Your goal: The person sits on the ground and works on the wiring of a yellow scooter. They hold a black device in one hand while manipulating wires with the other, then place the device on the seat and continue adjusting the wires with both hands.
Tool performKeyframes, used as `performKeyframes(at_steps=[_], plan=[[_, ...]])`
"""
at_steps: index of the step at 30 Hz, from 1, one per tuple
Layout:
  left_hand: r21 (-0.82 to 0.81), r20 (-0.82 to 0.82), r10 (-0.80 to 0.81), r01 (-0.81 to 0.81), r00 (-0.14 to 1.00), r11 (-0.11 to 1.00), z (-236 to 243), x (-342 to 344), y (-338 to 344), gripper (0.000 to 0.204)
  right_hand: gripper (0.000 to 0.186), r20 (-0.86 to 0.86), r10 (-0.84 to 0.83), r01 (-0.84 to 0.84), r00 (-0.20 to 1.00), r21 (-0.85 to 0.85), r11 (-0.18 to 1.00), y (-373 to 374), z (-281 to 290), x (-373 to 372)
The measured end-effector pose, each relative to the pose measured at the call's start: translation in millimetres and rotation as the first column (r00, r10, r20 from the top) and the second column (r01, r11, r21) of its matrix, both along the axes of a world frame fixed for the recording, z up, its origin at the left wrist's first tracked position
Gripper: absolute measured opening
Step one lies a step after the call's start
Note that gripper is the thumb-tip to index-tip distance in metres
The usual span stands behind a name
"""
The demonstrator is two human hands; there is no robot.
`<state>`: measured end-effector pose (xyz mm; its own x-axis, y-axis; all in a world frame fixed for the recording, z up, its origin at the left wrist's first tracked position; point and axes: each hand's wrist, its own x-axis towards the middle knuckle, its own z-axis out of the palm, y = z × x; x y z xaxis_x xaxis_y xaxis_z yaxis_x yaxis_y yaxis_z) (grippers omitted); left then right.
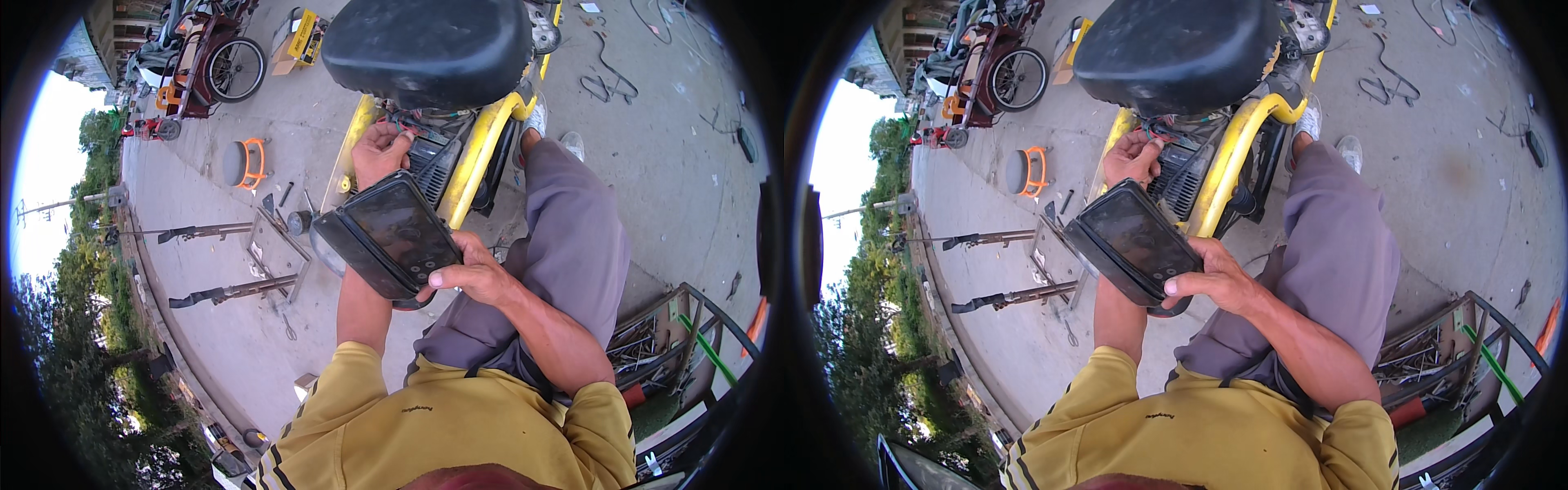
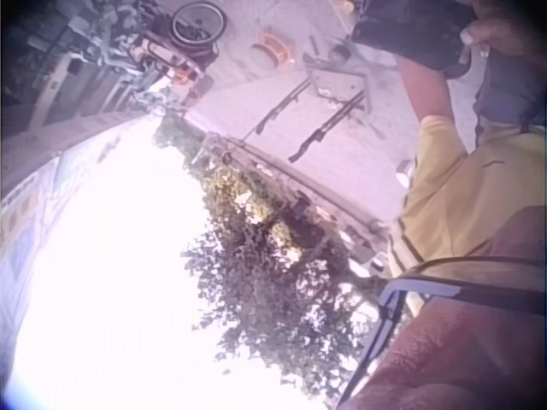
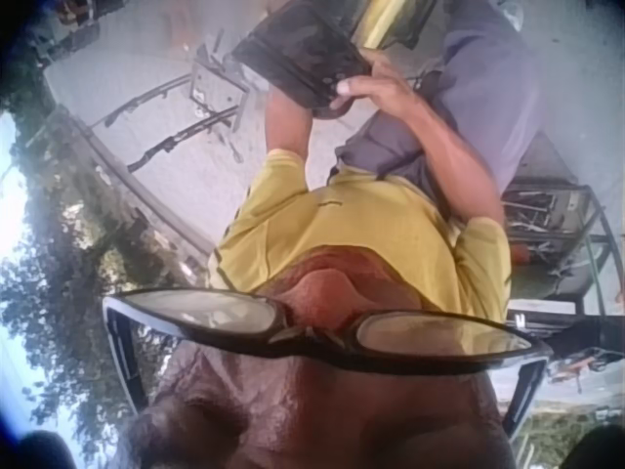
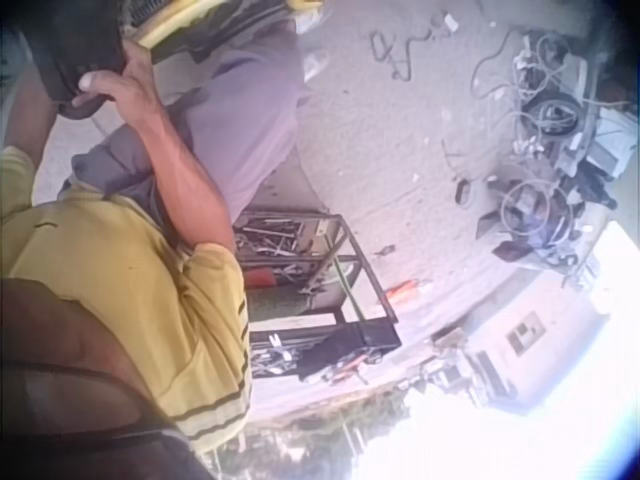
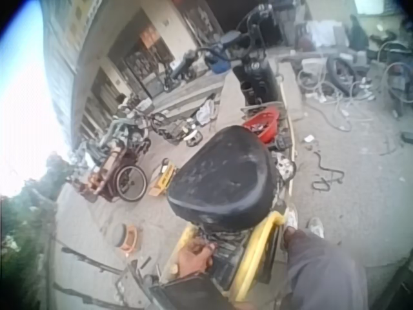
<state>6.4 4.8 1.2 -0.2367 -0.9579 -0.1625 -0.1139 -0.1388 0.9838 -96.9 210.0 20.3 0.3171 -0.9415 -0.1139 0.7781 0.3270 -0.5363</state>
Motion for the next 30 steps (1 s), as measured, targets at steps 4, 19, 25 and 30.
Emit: performKeyframes(at_steps=[4,19,25,30], plan=[[0.009,-0.007,-0.007,0.007,1.0,1.0,3.5,-1.4,1.0,0.02,0.051,-0.008,-0.002,0.002,1.0,-0.001,1.0,-0.3,2.0,-1.4],[-0.005,-0.089,-0.075,0.075,0.993,0.997,-1.7,2.8,-0.6,0.013,0.043,0.029,-0.024,0.024,0.999,0.008,1.0,-0.8,3.1,-0.3],[0.002,-0.023,-0.054,0.054,0.998,0.999,0.2,3.0,0.8,0.015,0.055,-0.03,0.005,-0.004,1.0,0.001,1.0,-0.5,3.1,-1.7],[-0.017,-0.002,-0.036,0.036,0.999,0.999,2.8,0.6,2.6,0.017,0.042,0.006,-0.016,0.016,1.0,0.004,1.0,-0.9,6.7,-2.9]])
